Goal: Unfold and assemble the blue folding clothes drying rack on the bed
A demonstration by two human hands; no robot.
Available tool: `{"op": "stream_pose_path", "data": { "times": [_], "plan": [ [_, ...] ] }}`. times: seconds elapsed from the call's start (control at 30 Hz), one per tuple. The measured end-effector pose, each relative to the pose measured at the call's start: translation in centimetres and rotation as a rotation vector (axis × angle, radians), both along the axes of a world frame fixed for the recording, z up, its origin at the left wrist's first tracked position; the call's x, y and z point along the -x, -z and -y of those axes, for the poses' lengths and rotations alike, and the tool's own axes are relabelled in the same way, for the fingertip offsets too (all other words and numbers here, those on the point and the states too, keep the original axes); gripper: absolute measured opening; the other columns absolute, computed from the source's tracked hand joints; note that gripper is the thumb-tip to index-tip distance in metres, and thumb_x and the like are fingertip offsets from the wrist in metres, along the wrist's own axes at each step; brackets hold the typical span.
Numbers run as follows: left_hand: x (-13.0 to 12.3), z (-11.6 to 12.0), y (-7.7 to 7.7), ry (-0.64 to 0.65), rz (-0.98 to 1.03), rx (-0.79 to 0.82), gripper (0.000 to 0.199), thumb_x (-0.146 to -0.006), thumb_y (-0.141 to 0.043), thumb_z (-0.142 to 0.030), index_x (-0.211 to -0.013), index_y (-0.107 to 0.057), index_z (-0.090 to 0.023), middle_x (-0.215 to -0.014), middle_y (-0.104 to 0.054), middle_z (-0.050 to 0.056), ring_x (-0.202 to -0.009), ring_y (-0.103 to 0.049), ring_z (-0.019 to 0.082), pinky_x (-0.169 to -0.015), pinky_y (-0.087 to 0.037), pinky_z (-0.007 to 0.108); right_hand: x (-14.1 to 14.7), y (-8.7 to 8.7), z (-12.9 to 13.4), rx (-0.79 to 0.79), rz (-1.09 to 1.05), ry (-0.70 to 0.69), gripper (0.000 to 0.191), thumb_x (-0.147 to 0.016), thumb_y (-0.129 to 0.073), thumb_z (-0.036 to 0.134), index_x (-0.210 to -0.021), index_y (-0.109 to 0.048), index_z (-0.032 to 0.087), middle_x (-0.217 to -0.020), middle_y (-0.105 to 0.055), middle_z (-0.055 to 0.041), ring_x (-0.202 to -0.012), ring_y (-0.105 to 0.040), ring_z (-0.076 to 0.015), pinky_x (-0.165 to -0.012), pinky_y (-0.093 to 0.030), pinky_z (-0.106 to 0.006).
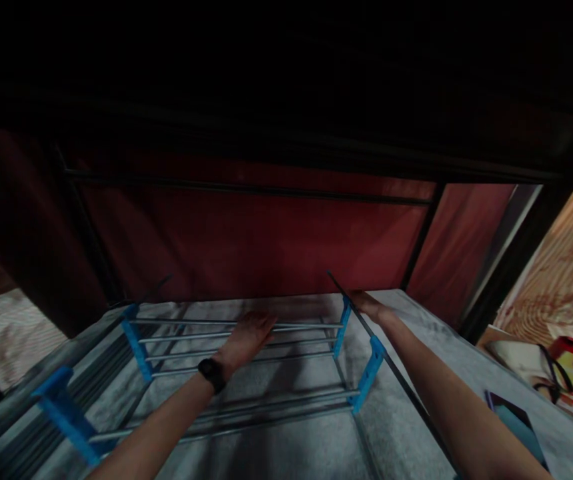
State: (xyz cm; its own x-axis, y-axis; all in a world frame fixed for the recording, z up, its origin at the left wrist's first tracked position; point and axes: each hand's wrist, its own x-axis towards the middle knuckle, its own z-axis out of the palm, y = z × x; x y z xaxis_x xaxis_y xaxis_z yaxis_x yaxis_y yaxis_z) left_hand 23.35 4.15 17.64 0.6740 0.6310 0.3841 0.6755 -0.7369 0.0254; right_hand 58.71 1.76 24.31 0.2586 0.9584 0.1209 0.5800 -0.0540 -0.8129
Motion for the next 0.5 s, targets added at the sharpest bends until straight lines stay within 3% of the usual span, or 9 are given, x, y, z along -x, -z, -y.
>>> {"op": "stream_pose_path", "data": {
  "times": [0.1,0.2,0.5],
  "plan": [
    [-0.8,-1.7,0.7,0.002,-0.01,0.106,0.037,-0.096,-0.049,-0.013,-0.126,-0.069,-0.02,-0.123,-0.073,0.015,-0.115,-0.067,0.03,-0.101,-0.047,0.044,-0.1,2.6,-0.4,0.069,-0.201,0.006,0.034,-0.097,-0.048,0.042,-0.101,-0.07,0.016,-0.09,-0.077,-0.0128,-0.089,-0.073,-0.0216,-0.086,-0.059,-0.034],
    [-0.8,-2.7,0.9,0.017,0.07,0.141,0.036,-0.096,-0.047,-0.013,-0.122,-0.071,-0.021,-0.122,-0.074,0.014,-0.115,-0.067,0.03,-0.101,-0.047,0.043,0.0,4.1,-1.5,0.089,-0.299,0.019,0.032,-0.097,-0.046,0.038,-0.106,-0.067,0.015,-0.092,-0.077,-0.0143,-0.086,-0.073,-0.0197,-0.086,-0.059,-0.033],
    [-0.6,-3.5,0.5,0.003,0.293,0.134,0.033,-0.098,-0.048,-0.023,-0.12,-0.073,-0.023,-0.125,-0.074,0.013,-0.119,-0.066,0.029,-0.108,-0.044,0.046,-0.2,4.6,-2.2,0.098,-0.332,0.032,0.036,-0.092,-0.055,0.045,-0.11,-0.07,0.018,-0.083,-0.075,-0.0085,-0.079,-0.072,-0.0196,-0.084,-0.059,-0.035]
  ]
}}
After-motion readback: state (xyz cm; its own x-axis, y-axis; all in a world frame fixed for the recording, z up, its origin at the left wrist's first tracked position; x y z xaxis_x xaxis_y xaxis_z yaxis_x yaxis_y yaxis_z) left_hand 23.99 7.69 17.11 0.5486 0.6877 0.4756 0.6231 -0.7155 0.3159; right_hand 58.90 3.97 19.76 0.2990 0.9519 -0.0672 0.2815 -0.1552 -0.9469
